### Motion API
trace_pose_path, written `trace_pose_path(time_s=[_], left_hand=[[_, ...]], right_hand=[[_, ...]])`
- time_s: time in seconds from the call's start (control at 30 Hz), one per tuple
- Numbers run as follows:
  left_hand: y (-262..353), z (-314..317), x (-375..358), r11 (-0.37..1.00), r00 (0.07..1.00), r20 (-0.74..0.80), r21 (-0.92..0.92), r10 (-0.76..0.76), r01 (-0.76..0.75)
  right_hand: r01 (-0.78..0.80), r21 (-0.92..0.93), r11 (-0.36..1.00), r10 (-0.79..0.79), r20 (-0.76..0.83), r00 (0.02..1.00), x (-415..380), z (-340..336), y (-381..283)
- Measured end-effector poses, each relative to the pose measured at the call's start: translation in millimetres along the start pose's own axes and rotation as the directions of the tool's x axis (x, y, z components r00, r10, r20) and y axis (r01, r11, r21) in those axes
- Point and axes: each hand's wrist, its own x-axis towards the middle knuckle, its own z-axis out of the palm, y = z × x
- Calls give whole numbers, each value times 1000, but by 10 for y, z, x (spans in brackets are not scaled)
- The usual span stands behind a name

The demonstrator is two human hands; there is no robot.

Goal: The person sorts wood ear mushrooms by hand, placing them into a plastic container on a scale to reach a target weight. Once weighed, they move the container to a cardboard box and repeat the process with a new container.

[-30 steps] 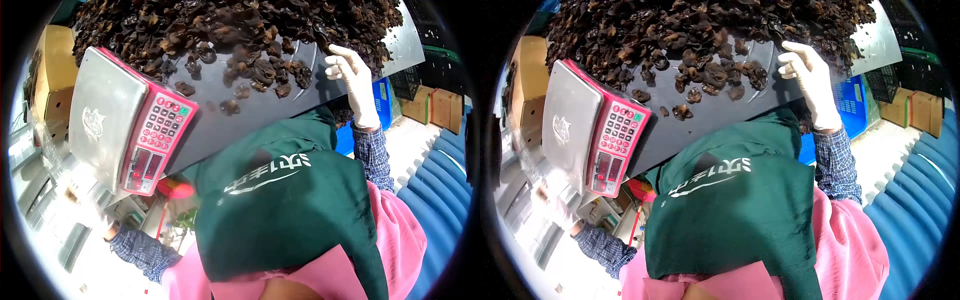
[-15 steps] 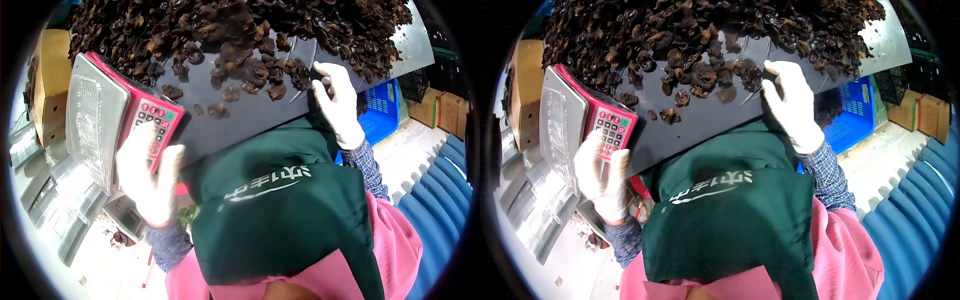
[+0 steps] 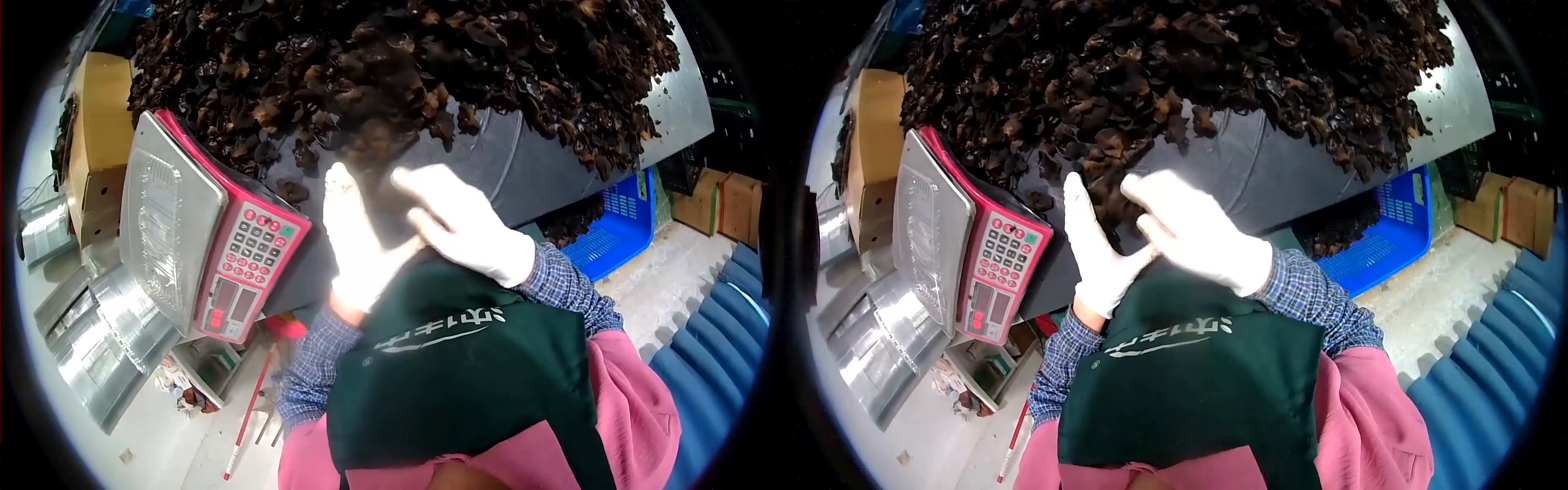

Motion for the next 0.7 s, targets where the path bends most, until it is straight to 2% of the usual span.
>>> trace_pose_path(time_s=[0.03,0.07,0.13,0.17,0.2,0.23,0.3,0.37,0.4,0.43,0.47,0.5,0.53,0.57,0.6,0.67,0.7], left_hand=[[-9,17,9,1000,1000,-14,-2,-3,3],[0,20,35,1000,1000,-30,-3,-7,7],[48,-24,76,997,999,-23,-78,-23,21],[39,-27,78,999,999,-37,-50,-8,6],[78,-51,101,998,999,-17,-53,-41,40],[75,-43,88,998,999,-21,-38,-41,40],[52,-23,74,999,999,-26,-8,-32,32],[72,-44,137,999,999,-51,-40,6,-8],[110,-78,157,996,998,-11,-65,-61,60],[148,-111,177,988,991,30,-86,-127,130],[185,-144,195,975,979,70,-102,-193,199],[82,-64,134,999,996,-87,-28,-30,28],[26,-26,43,998,998,-60,-57,-29,25],[0,14,-21,998,995,-102,-62,-15,9],[-6,-35,62,993,988,-125,-66,87,-95],[20,-16,37,995,993,-117,-97,-25,14],[-6,37,2,995,988,-155,-96,-20,5]], right_hand=[[105,21,994,-106,51,993,35,55,22],[163,-16,987,-162,37,986,109,40,-12],[234,-99,967,-244,-98,965,320,-113,16],[262,-140,955,-283,-162,945,456,-191,38],[289,-261,921,-355,-255,900,644,-262,49],[316,-366,875,-424,-268,865,805,-320,116],[257,-646,719,-508,-235,829,1147,-351,132],[170,-754,635,-429,-160,889,1274,-210,198],[224,-708,670,-373,-60,926,1263,-121,252],[302,-568,766,-373,-10,928,1180,-31,252],[321,-520,792,-343,56,938,1056,61,224],[335,-469,817,-313,127,941,919,140,187],[386,-420,821,-360,143,922,784,177,172],[432,-369,823,-404,155,902,655,174,163],[478,-305,823,-435,202,877,573,95,110],[511,-293,808,-439,281,854,348,53,83],[517,-284,808,-437,302,847,256,34,62]])
